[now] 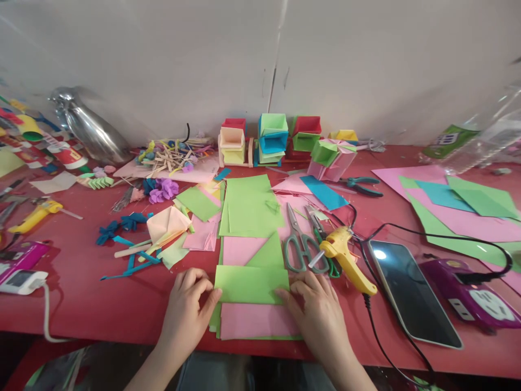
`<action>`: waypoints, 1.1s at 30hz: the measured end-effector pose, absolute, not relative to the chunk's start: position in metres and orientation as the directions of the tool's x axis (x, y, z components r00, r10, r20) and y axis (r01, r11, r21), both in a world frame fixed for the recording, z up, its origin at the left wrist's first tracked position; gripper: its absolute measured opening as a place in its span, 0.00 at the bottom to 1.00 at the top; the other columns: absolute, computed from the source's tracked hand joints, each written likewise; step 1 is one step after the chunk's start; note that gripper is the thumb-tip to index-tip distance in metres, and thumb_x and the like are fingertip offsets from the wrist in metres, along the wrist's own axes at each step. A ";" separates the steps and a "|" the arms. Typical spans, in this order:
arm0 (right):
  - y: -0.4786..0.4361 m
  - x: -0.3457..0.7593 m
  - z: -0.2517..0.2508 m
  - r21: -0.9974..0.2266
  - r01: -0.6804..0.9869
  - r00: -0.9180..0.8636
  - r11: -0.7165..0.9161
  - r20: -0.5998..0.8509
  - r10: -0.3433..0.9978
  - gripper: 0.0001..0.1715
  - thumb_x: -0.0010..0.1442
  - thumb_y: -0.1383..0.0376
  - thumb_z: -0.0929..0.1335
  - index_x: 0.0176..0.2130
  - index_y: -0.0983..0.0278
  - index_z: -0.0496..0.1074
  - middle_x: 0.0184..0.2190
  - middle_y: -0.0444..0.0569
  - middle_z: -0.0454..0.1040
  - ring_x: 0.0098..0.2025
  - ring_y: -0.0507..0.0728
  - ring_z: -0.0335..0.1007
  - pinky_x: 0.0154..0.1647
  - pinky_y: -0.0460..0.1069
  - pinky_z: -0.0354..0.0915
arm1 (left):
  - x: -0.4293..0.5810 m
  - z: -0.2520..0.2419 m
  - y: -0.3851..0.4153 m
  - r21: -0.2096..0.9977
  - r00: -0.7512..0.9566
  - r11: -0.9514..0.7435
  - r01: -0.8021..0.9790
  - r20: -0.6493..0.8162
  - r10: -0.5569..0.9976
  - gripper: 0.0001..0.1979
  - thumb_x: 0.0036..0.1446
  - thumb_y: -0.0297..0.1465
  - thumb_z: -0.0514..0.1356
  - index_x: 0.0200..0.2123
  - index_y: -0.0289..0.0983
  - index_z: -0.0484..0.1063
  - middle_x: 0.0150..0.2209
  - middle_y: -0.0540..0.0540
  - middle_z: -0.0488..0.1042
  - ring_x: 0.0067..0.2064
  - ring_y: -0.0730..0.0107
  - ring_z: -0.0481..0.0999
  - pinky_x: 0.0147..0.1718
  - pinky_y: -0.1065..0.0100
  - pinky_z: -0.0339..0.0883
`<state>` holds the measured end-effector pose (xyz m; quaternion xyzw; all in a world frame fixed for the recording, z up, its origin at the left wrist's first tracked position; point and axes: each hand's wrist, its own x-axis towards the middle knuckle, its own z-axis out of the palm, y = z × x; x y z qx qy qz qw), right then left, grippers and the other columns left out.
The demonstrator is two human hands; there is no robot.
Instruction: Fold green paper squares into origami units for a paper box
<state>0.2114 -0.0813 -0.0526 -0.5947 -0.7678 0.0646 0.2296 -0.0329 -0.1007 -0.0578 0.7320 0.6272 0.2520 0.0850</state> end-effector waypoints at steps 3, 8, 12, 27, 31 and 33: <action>-0.081 0.209 -0.054 -0.349 0.901 -0.168 0.257 0.265 0.950 0.15 0.56 0.59 0.68 0.22 0.62 0.65 0.30 0.48 0.70 0.36 0.60 0.65 0.36 0.56 0.62 | -0.032 -0.057 -0.100 0.430 0.082 -0.193 0.882 0.263 0.961 0.09 0.58 0.31 0.55 0.25 0.38 0.65 0.33 0.47 0.66 0.35 0.64 0.66 0.34 0.63 0.63; -0.082 0.208 -0.054 -0.371 0.898 -0.136 0.235 0.273 0.952 0.14 0.56 0.59 0.68 0.24 0.62 0.66 0.31 0.48 0.71 0.38 0.61 0.65 0.37 0.55 0.61 | -0.032 -0.057 -0.101 0.424 0.091 -0.199 0.883 0.261 0.961 0.09 0.58 0.31 0.55 0.25 0.37 0.65 0.33 0.47 0.66 0.36 0.64 0.66 0.35 0.63 0.62; -0.083 0.215 -0.053 -0.450 0.850 -0.172 0.273 0.252 0.952 0.11 0.58 0.60 0.67 0.25 0.62 0.67 0.32 0.48 0.71 0.36 0.59 0.64 0.38 0.55 0.62 | -0.032 -0.058 -0.102 0.417 0.093 -0.195 0.888 0.253 0.963 0.09 0.58 0.31 0.55 0.26 0.38 0.64 0.34 0.47 0.65 0.36 0.63 0.66 0.35 0.63 0.62; -0.083 0.216 -0.055 -0.496 0.818 -0.174 0.290 0.268 0.948 0.12 0.56 0.62 0.68 0.23 0.62 0.67 0.31 0.48 0.70 0.36 0.59 0.64 0.37 0.55 0.62 | -0.033 -0.061 -0.103 0.408 0.079 -0.188 0.894 0.268 0.960 0.10 0.58 0.33 0.54 0.25 0.38 0.64 0.33 0.46 0.66 0.36 0.63 0.67 0.35 0.62 0.63; -0.082 0.216 -0.054 -0.502 0.816 -0.172 0.285 0.260 0.950 0.13 0.55 0.62 0.69 0.22 0.62 0.66 0.30 0.47 0.70 0.36 0.59 0.65 0.37 0.55 0.62 | -0.030 -0.062 -0.103 0.425 0.032 -0.190 0.885 0.352 0.936 0.07 0.59 0.34 0.54 0.38 0.37 0.65 0.38 0.43 0.69 0.41 0.59 0.69 0.39 0.59 0.65; -0.081 0.215 -0.053 -0.507 0.815 -0.172 0.279 0.248 0.953 0.12 0.55 0.62 0.69 0.22 0.62 0.67 0.30 0.47 0.70 0.35 0.58 0.65 0.37 0.54 0.62 | -0.023 -0.058 -0.107 0.368 0.052 -0.229 0.901 0.434 0.899 0.17 0.60 0.32 0.52 0.50 0.33 0.60 0.47 0.37 0.68 0.51 0.54 0.66 0.47 0.56 0.62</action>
